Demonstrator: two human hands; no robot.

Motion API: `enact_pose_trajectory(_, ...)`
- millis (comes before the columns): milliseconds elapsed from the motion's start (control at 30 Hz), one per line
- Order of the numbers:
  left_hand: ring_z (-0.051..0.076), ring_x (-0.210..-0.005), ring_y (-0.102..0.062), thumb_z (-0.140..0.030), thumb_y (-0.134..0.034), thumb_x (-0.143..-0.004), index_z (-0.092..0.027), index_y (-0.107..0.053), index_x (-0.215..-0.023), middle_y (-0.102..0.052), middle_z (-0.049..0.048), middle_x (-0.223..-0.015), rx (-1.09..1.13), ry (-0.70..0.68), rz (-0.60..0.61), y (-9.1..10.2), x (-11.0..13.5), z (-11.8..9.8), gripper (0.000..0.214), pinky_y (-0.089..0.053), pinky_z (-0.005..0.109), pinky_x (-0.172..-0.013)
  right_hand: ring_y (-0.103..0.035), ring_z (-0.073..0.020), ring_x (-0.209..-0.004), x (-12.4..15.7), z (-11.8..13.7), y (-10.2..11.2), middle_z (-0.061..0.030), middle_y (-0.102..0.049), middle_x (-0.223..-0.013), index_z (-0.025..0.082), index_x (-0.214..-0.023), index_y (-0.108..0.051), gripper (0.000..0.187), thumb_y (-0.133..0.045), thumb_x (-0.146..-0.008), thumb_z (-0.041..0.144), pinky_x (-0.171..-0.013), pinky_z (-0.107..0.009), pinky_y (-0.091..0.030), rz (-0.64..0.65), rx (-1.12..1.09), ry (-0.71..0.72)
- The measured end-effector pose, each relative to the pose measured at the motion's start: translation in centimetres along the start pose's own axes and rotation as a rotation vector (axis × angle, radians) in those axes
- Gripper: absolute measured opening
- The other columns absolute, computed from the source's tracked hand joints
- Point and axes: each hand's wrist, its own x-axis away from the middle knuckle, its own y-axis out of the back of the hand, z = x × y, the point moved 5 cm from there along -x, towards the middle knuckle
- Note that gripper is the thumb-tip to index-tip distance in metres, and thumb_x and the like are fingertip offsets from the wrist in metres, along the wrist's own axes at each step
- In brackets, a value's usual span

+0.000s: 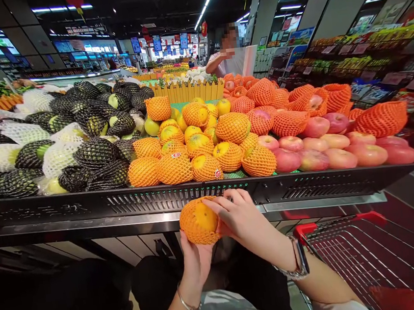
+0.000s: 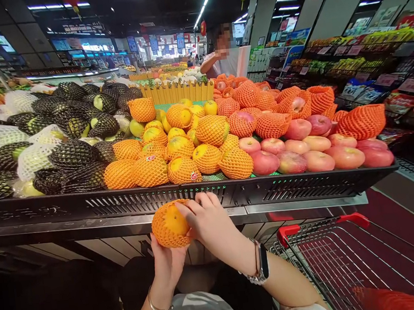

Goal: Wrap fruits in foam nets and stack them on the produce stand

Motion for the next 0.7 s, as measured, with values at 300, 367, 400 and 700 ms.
enact_pose_trajectory(300, 0.031, -0.099, -0.069, -0.063, -0.080, -0.060, -0.024, -0.075, -0.106, -0.073, 0.0118, -0.112, 0.124, 0.143, 0.142, 0.0, 0.5, -0.4, 0.061, -0.057, 0.038, -0.079, -0.053, -0.0290, -0.089, -0.1, 1.0, 0.2, -0.0112, -0.069, -0.099, 0.015, -0.119, -0.061, 0.034, -0.062, -0.085, 0.014, -0.081, -0.046, -0.045, -0.044, 0.113, -0.003)
enact_pose_trajectory(367, 0.031, -0.100, -0.068, -0.064, -0.079, -0.060, -0.024, -0.074, -0.106, -0.073, 0.0114, -0.112, 0.123, 0.177, 0.158, 0.5, 0.4, -0.1, 0.061, -0.056, 0.039, -0.080, -0.055, -0.0310, -0.095, -0.3, 1.2, -0.2, -0.0125, -0.069, -0.100, 0.015, -0.118, -0.061, 0.033, -0.059, -0.086, 0.012, -0.086, -0.047, -0.046, -0.025, 0.136, 0.023)
enact_pose_trajectory(400, 0.030, -0.101, -0.068, -0.063, -0.079, -0.062, -0.025, -0.074, -0.107, -0.073, 0.0109, -0.113, 0.120, 0.188, 0.159, 0.9, 0.2, 0.0, 0.059, -0.055, 0.039, -0.082, -0.055, -0.0321, -0.101, -0.3, 1.4, -0.4, -0.0132, -0.068, -0.103, 0.015, -0.122, -0.059, 0.036, -0.057, -0.086, 0.011, -0.089, -0.048, -0.045, -0.028, 0.141, 0.049)
enact_pose_trajectory(700, 0.037, -0.120, -0.057, -0.072, -0.078, -0.054, -0.026, -0.070, -0.114, -0.069, 0.0102, -0.119, 0.005, 0.179, 0.156, 4.3, -0.3, 0.7, 0.076, -0.045, 0.051, -0.102, -0.048, -0.0324, -0.126, 0.0, 1.6, -0.4, -0.0210, -0.057, -0.131, 0.005, -0.133, -0.049, 0.046, -0.057, -0.089, 0.017, -0.107, -0.050, -0.039, -0.012, -0.078, 0.203)
